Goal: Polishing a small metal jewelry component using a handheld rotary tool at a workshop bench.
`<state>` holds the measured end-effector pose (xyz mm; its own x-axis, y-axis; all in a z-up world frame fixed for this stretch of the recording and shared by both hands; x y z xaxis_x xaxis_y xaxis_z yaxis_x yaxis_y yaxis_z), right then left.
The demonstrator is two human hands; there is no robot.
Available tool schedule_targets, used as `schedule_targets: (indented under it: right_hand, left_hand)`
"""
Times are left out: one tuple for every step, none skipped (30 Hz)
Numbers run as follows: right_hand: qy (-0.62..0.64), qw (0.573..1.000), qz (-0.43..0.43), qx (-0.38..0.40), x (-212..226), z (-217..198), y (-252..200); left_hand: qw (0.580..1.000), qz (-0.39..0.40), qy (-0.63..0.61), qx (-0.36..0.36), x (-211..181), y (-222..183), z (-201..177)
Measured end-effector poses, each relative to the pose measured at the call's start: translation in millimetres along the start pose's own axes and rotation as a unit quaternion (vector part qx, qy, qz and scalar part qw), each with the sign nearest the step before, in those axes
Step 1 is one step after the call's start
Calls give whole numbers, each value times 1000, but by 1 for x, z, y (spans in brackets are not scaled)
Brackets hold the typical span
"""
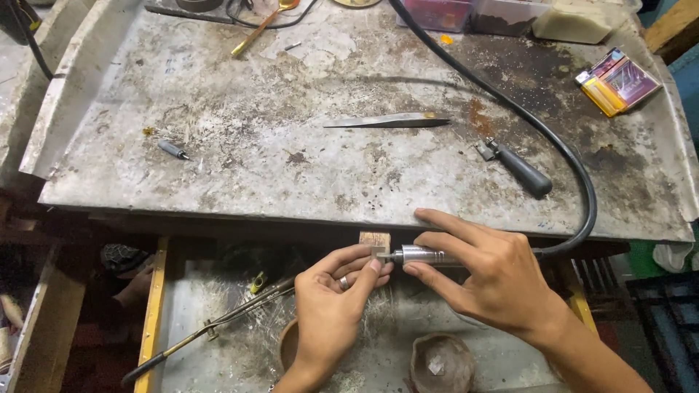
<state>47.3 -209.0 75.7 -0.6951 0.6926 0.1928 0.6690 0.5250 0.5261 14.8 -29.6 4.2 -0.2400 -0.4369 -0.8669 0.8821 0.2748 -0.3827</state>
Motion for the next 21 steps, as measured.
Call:
schedule_targets:
  right_hand:
    - [0,1000,1,0,0,0,1]
    - [3,1000,1,-2,0,0,1]
    - [5,1000,0,-5,-1,0,2]
    - [4,1000,1,-5,-1,0,2]
    - [4,1000,-2,-11,-1,1,2]
    - [5,1000,-4,-17,-1,1,2]
    - [5,1000,-4,-17,-2,1,2]
    - [12,1000,-1,-19,-2,1,2]
    - [18,1000,2,-22,-2,2,3]
    - [19,1000,2,-21,-2,1,2]
    - [18,1000,3,-15,-1,1,1]
    - [16,1000,3,-9,-1,1,1]
    - [17,1000,3,-9,0,2,1]
    - [6,1000,-5,-11,0,2,0]
    - [-6,1000,-14,-13,1,2,0]
    - [-6,1000,-13,-13,0,2,0]
    - [-8,1000,-11,-15,-1,3,-1]
    - [-9,1000,-9,-17,-1,3,-1]
    - [-9,1000,-9,-17,-1,3,0]
    - [-7,1000,-4,-25,0,3,2]
    - [-4,999,0,-33,0,3,3]
  left_hand:
    - [1000,-1,1,0,-1,-1,0]
    - [1000,4,5,-1,-2,-1,0]
    - [1000,9,10,-3,-3,-1,1]
    - [1000,9,10,-2,-1,0,1]
    - [1000,6,3,-3,0,0,1]
    - [1000,3,-4,-5,2,1,0]
    - [1000,2,-4,-5,1,1,0]
    - [1000,2,-5,-5,0,1,1]
    - [1000,1,-7,-4,0,1,1]
    - [1000,0,-7,-5,-1,1,1]
    - [1000,-2,-4,-5,-1,1,1]
    - [1000,-4,-1,-4,-2,2,1]
    - [1000,-5,-1,-5,-3,1,1]
    - [1000,-11,-3,-5,-3,1,1]
    - [1000,-16,-5,-6,-4,0,2]
    - [1000,-17,-5,-5,-3,1,1]
    - [1000,-13,-5,-6,-2,1,1]
    - [1000,-9,-6,-7,-1,1,1]
    - [1000,-9,-6,-7,-2,1,1]
    - [1000,-7,-2,-6,-3,1,2]
    - [1000,-5,2,-5,-5,0,1]
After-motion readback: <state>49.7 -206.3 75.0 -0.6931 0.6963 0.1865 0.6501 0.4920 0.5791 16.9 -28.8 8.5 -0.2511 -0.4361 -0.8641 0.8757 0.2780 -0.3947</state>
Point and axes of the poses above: each hand's wrist, its own y-axis towards the middle knuckle, its own z-axis out of the palm, x = y × z, the point moved 3 cm from there along y, towards the middle knuckle, and after that the axes turned 3 degrees about -x, right-handed, at the moved point
